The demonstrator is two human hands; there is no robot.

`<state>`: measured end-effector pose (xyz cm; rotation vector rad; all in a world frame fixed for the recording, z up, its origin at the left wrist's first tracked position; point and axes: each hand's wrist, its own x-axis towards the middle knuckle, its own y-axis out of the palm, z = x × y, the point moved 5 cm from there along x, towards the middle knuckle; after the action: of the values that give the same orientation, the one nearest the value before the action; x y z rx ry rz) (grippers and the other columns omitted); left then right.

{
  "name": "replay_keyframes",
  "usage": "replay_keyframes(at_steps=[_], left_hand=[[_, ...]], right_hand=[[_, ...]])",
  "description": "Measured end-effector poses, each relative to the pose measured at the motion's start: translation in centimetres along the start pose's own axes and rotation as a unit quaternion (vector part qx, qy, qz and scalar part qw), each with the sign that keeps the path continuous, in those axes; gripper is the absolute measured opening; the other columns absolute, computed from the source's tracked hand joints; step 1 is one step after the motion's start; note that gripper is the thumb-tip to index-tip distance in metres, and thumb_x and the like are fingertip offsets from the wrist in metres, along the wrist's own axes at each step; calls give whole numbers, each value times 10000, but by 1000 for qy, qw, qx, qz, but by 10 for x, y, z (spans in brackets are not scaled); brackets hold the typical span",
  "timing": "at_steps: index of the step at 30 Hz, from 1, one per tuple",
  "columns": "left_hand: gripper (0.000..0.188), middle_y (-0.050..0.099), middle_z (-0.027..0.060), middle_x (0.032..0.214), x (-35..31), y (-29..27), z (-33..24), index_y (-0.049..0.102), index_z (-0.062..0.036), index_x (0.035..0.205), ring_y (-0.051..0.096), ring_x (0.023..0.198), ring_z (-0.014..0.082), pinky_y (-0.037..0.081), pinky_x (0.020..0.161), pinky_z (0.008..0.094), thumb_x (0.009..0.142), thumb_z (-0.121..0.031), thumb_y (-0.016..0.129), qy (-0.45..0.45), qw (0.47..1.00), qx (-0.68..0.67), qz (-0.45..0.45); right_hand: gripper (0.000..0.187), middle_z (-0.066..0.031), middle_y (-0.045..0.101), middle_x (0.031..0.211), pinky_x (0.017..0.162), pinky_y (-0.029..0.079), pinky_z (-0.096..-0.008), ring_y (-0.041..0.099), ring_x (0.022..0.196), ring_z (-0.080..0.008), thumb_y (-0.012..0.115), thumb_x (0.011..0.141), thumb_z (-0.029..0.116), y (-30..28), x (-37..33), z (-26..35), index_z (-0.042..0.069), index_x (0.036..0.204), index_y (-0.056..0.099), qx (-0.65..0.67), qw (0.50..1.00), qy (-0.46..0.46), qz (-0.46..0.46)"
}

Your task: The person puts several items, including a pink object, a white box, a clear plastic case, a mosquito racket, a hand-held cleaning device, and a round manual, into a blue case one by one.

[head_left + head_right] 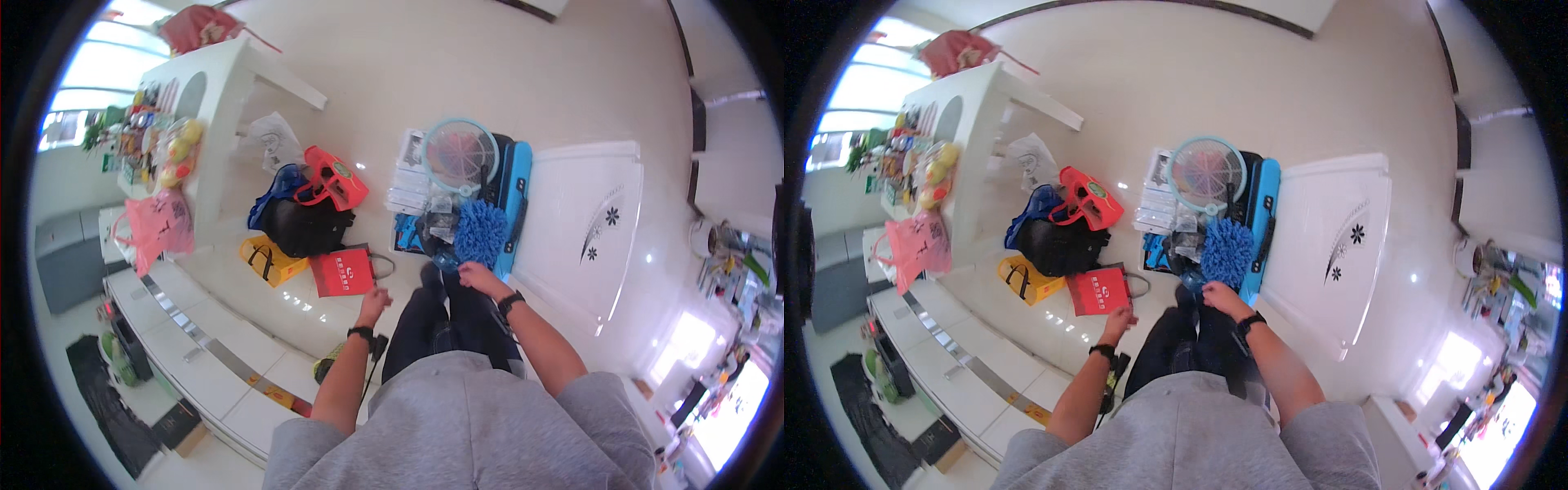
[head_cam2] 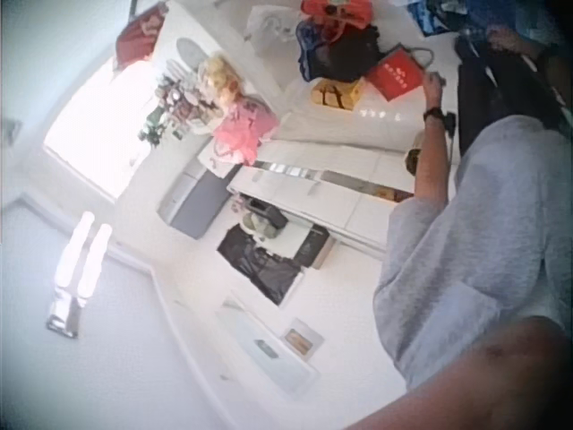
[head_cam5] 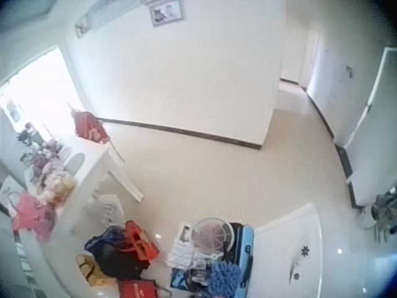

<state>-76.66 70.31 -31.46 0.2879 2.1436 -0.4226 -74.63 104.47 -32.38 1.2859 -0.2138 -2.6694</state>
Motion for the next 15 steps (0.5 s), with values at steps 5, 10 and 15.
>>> replay_keyframes(at_steps=[5,10,15], left_hand=[[291,678,149,820,-71,-14,91,598,11,1063,647,714,196,513,634,304,850,-182,560,-79,996,-32,-13],[231,677,121,852,-128,-18,143,662,-5,974,642,818,190,503,754,305,762,-94,636,55,996,-30,-63],[229,676,97,819,-211,-39,210,659,-10,974,637,775,166,507,707,303,758,-44,592,96,983,-80,-131]], right_hand=[[230,-105,636,753,572,493,-307,616,644,-181,566,879,155,-23,-25,-58,-11,1034,602,-85,996,34,2],[240,-117,670,722,506,481,-327,651,613,-206,506,868,240,-19,-21,-90,48,964,614,-291,953,52,64],[243,-131,683,815,566,507,-359,664,709,-218,509,884,294,42,-16,-102,89,976,600,-317,945,74,15]])
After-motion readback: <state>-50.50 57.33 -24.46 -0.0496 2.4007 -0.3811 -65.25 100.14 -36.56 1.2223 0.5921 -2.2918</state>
